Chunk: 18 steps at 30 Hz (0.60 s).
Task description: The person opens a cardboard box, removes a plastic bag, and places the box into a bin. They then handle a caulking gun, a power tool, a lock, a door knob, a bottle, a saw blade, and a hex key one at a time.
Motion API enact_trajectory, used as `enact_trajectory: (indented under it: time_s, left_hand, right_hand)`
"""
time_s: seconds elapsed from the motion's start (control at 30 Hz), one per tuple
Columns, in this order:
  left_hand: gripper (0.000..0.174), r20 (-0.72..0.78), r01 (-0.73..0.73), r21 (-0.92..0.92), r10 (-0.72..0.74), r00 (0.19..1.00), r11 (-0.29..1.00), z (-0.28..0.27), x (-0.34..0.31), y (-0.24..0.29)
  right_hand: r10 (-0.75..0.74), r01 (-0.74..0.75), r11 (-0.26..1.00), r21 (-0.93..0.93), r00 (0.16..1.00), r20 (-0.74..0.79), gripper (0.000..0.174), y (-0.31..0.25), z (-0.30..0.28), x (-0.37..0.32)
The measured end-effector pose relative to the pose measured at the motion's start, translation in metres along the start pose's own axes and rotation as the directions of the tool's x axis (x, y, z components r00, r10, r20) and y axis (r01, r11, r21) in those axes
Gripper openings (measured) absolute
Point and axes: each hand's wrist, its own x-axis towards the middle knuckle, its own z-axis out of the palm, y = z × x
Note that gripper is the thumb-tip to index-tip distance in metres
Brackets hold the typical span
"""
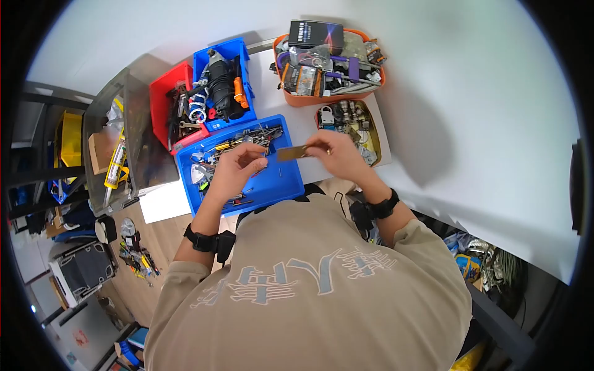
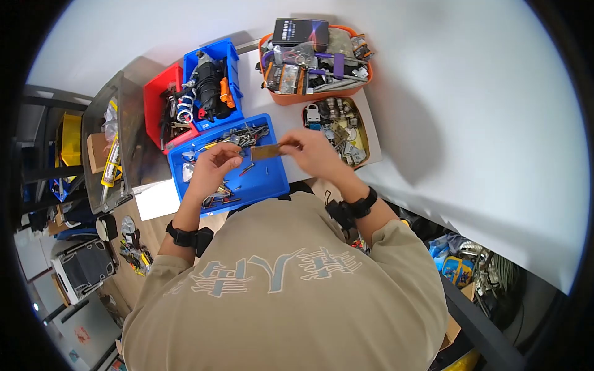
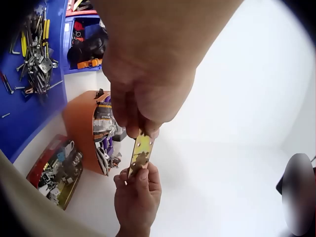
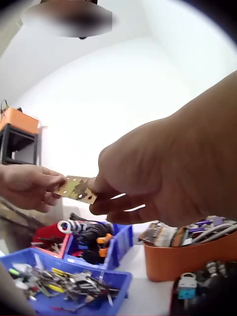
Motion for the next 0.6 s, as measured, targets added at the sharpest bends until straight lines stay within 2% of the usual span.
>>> enact_trajectory:
  time_s: [0.07, 0.13, 0.17, 0.23, 0.37, 0.43, 0.47, 0.6]
  left_hand:
    - [0.024, -0.008, 0.039, 0.176, -0.038, 0.999, 0.984, -0.009, -0.003, -0.016]
    - [0.023, -0.023, 0.08, 0.191, -0.077, 0.997, 0.978, -0.017, -0.012, -0.035]
    - [0.023, -0.052, 0.119, 0.202, -0.111, 0.993, 0.972, -0.021, -0.015, -0.042]
    - [0.022, -0.044, 0.17, 0.207, -0.164, 0.985, 0.964, -0.026, -0.021, -0.05]
    - [0.021, -0.018, 0.228, 0.26, -0.232, 0.973, 0.938, -0.024, -0.023, -0.054]
    - [0.021, -0.011, 0.219, 0.273, -0.224, 0.974, 0.937, -0.022, -0.021, -0.053]
    - [0.021, -0.002, 0.212, 0.287, -0.221, 0.975, 0.934, -0.021, -0.021, -0.052]
    - [0.021, 0.03, 0.2, 0.334, -0.222, 0.974, 0.921, -0.021, -0.018, -0.051]
  right_hand:
    - [0.104, -0.125, 0.959, -0.253, 0.99, -0.096, 0.016, 0.035, -0.026, -0.009]
    - [0.278, -0.323, 0.902, -0.287, 0.942, -0.186, 0.017, 0.073, -0.049, -0.027]
    - [0.286, -0.331, 0.9, -0.282, 0.939, -0.19, 0.017, 0.092, -0.054, -0.035]
    - [0.453, -0.511, 0.814, -0.276, 0.856, -0.25, 0.019, 0.126, -0.055, -0.051]
    - [0.457, -0.552, 0.77, -0.321, 0.827, -0.326, 0.02, 0.171, -0.023, -0.069]
    - [0.568, -0.645, 0.759, -0.084, 0.72, -0.398, 0.022, 0.189, -0.007, -0.072]
    - [0.522, -0.627, 0.769, -0.125, 0.729, -0.443, 0.024, 0.199, 0.0, -0.074]
    - [0.542, -0.637, 0.755, -0.154, 0.739, -0.399, 0.023, 0.176, 0.014, -0.074]
